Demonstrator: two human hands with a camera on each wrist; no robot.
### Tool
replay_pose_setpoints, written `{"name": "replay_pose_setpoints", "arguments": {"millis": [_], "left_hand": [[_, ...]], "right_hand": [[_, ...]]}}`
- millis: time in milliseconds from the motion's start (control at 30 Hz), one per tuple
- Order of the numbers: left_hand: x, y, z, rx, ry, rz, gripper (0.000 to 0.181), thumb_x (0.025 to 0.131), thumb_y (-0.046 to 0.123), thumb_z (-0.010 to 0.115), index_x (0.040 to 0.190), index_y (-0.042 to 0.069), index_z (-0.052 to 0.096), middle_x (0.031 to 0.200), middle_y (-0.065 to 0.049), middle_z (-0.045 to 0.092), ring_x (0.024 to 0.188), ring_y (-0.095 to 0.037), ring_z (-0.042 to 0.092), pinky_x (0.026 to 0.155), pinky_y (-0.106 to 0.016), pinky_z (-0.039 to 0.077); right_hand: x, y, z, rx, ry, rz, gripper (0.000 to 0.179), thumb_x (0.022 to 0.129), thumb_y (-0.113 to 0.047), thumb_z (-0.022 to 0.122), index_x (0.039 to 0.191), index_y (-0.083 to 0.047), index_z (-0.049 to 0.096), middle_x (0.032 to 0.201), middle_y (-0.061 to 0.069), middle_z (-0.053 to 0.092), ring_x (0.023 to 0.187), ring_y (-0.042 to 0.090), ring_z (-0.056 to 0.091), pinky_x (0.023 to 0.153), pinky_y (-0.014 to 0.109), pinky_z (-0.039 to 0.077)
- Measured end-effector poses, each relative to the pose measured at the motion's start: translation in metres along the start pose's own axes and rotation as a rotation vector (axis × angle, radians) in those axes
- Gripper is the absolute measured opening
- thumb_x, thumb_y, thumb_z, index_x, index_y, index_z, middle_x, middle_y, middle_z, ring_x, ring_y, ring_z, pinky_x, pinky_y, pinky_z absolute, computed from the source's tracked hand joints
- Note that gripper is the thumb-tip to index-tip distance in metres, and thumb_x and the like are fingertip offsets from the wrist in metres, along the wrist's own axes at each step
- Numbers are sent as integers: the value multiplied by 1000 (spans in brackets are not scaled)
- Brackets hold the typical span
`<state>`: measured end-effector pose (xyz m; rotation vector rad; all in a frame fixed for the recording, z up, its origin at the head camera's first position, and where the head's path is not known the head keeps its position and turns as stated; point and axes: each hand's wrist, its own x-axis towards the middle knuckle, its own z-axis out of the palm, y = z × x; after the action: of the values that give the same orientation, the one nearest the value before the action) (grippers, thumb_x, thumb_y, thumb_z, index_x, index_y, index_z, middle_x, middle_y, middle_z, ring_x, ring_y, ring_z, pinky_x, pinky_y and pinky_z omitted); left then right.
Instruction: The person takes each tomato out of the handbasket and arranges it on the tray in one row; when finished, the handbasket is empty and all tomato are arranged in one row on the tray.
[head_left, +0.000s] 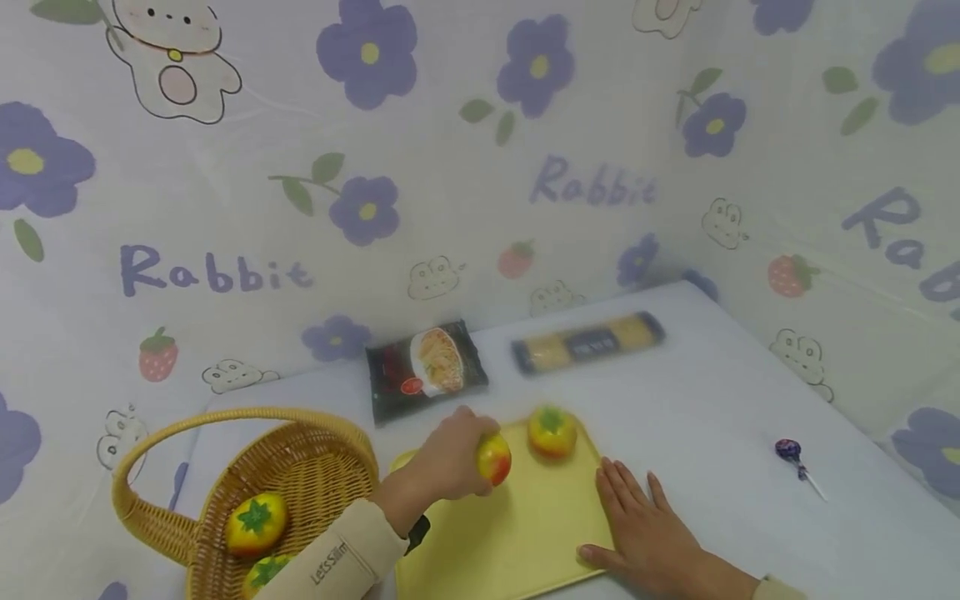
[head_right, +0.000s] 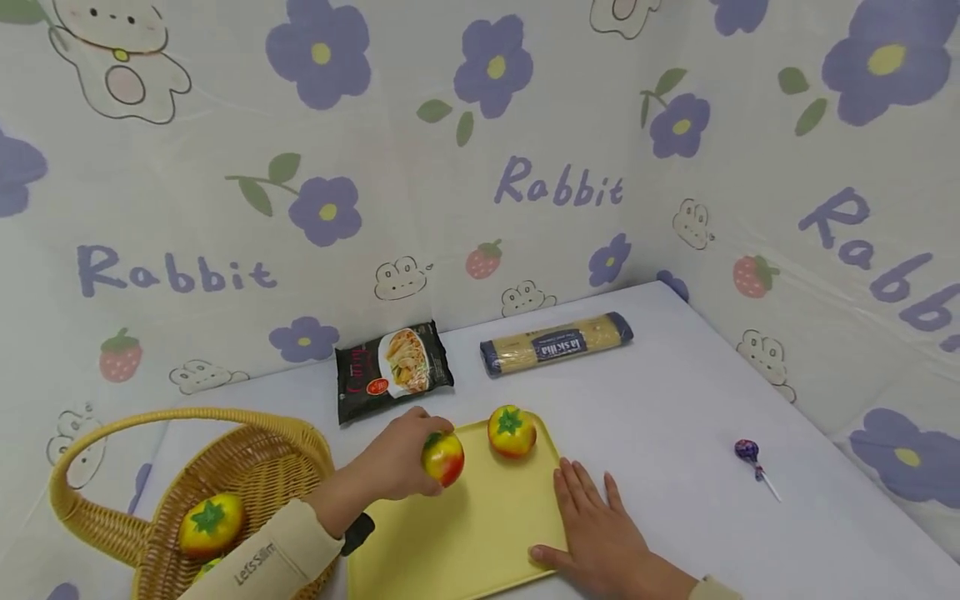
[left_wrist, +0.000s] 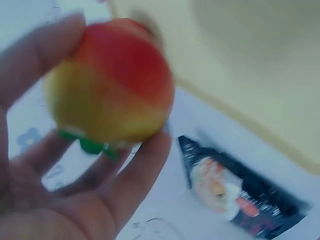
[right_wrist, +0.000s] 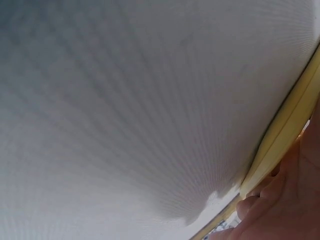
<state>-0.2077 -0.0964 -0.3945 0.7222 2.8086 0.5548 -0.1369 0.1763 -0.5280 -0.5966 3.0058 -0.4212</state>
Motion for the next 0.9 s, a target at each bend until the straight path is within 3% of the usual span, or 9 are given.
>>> {"name": "replay_pose_setpoints", "arguments": {"millis": [167, 333, 533, 733, 900], "left_hand": [[14, -8, 14, -66, 108, -65, 58, 58, 12, 87, 111, 7, 64, 100, -11, 52, 86, -25, 52, 80, -40, 47], [33, -16, 39, -124, 192, -79, 52, 60, 9, 85, 108, 7, 64, 101, -12, 51, 86, -26, 52, 78, -39, 47], [46, -18, 63, -126, 254, -88, 53, 63, 9, 82, 111, 2, 63, 102, -15, 50, 87, -28, 54, 81, -41, 50], [57, -18, 78, -114, 265, -69, 55, 63, 8, 81, 113, 2, 61, 104, -17, 50, 89, -28, 55, 84, -42, 51], [62, -15, 87, -108, 248, -63, 68, 67, 8, 82, 129, 4, 54, 112, -20, 51, 94, -32, 58, 87, -43, 52]], "right_hand": [[-1, 0, -2, -32, 13, -1, 96, 87, -70, 45, 148, 3, 29, 157, 20, 21, 146, 36, 20, 111, 64, 14], [-1, -1, -3, -65, 42, -18, 96, 87, -70, 45, 146, 4, 32, 155, 22, 25, 144, 37, 23, 110, 64, 18], [2, -3, 0, -38, -3, -20, 96, 88, -69, 44, 148, 4, 29, 157, 21, 20, 146, 37, 19, 111, 65, 15], [1, -4, -2, -58, 11, -11, 96, 88, -70, 44, 147, 4, 30, 156, 21, 23, 145, 37, 22, 110, 65, 18], [-1, -1, -3, -51, 23, -17, 96, 87, -69, 46, 146, 5, 32, 156, 22, 24, 144, 38, 23, 109, 66, 19]]}}
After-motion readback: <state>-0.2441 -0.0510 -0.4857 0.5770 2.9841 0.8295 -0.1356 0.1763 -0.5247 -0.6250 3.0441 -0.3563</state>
